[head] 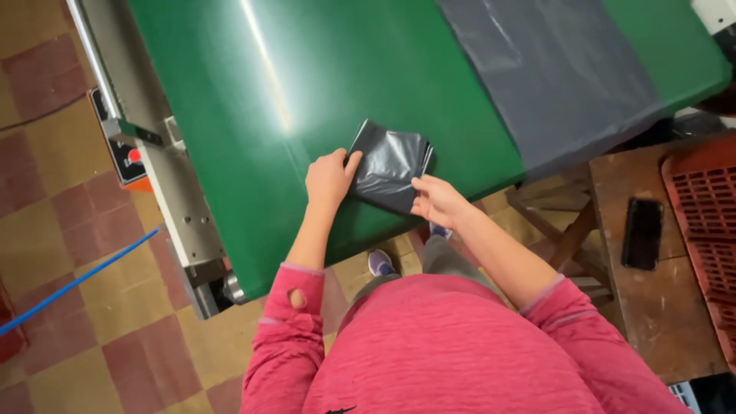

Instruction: Folding black plastic bags and organizing them into a crate at a manufacturing station.

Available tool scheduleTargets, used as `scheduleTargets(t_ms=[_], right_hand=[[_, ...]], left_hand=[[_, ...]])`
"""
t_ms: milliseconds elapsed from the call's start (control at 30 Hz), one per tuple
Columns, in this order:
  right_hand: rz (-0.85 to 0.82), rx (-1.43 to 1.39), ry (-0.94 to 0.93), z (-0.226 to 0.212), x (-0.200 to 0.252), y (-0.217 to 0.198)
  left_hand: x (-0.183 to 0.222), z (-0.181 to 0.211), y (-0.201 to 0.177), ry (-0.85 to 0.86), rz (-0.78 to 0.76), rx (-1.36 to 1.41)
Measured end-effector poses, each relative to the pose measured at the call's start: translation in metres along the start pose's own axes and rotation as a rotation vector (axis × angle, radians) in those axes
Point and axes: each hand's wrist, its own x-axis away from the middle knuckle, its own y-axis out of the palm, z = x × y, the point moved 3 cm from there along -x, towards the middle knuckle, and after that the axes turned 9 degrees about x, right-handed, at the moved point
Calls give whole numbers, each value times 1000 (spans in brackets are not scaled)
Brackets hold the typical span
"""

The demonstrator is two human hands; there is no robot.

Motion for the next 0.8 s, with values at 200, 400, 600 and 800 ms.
scheduleTargets(t_ms=[200, 400, 600, 800], right_hand=[[106, 245, 156, -15, 124, -76], [572, -82, -340, -19, 103, -248], [546, -469, -250, -10, 110, -329], [547, 123, -264, -51, 181, -343]], left_hand=[[12, 91, -26, 85, 132, -221], [36, 237, 115, 934, -144, -266], [20, 279, 207, 1200, -143, -430], [-15, 304, 205, 1019, -531, 35]])
